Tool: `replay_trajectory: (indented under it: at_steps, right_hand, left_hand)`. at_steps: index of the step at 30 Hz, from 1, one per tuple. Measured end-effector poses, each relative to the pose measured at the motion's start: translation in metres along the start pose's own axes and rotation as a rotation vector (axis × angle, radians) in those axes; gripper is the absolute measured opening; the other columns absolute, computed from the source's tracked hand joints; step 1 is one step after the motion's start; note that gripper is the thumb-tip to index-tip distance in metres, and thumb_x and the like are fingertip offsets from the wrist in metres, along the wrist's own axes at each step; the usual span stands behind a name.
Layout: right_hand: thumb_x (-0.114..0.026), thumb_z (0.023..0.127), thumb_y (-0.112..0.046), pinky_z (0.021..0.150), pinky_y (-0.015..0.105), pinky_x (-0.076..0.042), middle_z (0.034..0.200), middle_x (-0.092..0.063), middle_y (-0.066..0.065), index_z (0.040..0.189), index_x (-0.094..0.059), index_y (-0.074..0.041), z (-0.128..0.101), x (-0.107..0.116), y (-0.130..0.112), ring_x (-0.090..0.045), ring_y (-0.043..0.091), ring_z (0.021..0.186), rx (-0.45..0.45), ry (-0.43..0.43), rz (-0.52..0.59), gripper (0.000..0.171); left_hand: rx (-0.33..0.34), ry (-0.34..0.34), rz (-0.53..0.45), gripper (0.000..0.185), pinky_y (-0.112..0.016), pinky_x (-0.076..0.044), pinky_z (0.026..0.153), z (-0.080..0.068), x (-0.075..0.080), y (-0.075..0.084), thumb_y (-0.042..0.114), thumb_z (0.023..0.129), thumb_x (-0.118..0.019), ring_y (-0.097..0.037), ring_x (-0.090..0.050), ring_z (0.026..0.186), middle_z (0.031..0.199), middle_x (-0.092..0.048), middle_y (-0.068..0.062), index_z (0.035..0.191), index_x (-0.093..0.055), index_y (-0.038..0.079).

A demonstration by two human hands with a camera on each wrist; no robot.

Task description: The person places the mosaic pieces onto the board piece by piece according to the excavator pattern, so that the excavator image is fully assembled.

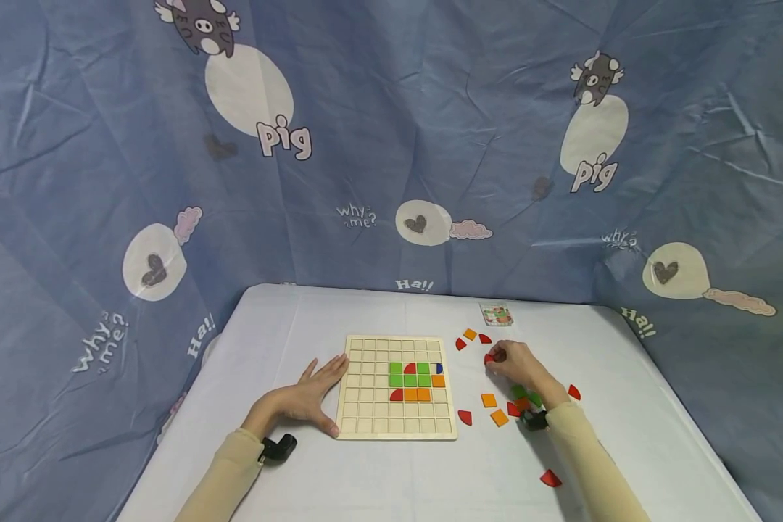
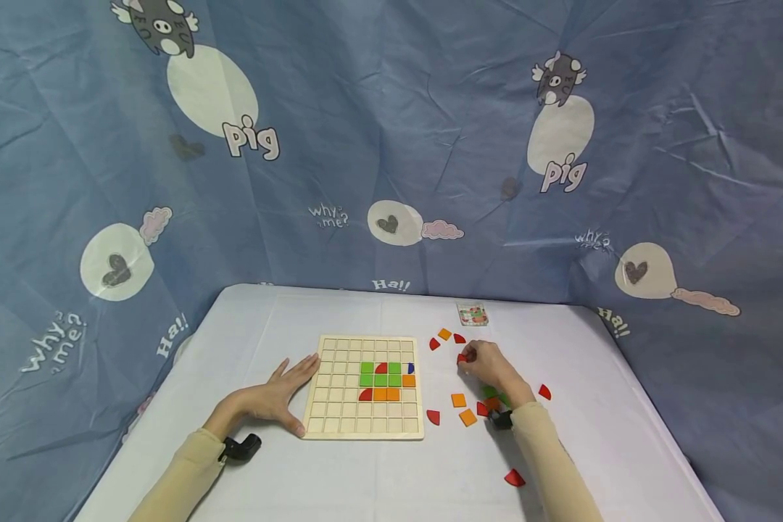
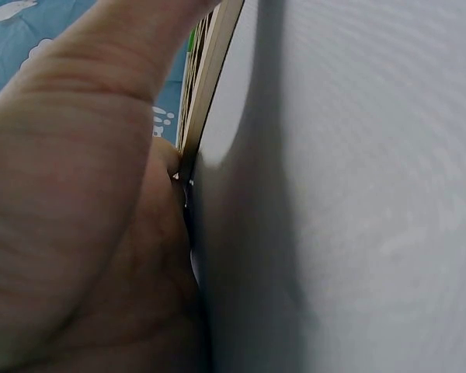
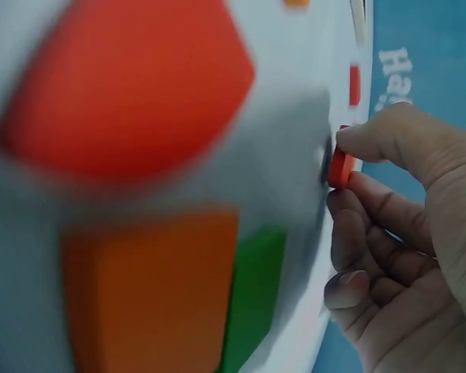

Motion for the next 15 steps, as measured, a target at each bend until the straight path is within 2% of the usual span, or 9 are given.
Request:
replay_trajectory:
  at_steps: [5,15]
  right_hand:
    - [-0.077,0.081,-0.018,0.066,0.024,-0.055,0.083,-0.065,-0.001,0.094,-0.067,-0.007,-0.013,-0.014,-0.027,-0.058,0.01,0.073,0.061,-0.009,-0.008,0.02]
    - [-0.077,0.081,-0.017,0.063,0.018,-0.051,0.082,-0.062,-0.006,0.093,-0.067,-0.011,-0.043,-0.048,-0.084,-0.056,0.004,0.071,0.238,-0.065,0.004,0.017]
  left_hand:
    - [0.016,0.002,-0.003,0.14,-0.058,0.013,0.118,0.001,-0.001,-0.003,0.062,0.057,-0.084,-0.029,0.005,0.151,0.164,0.005,-0.009,0.155,-0.003,0.004]
    - [0.018,-0.003,-0.009,0.14,-0.057,0.013,0.118,0.001,-0.001,-0.002,0.062,0.057,-0.084,-0.028,0.005,0.151,0.164,0.005,-0.009,0.155,-0.003,0.005]
Point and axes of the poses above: each hand's wrist, its own z-axis towards the middle knuckle, its own x-axis out of the back of the hand, y = z × x, the point moved 6 cm from there along z, towards the middle knuckle
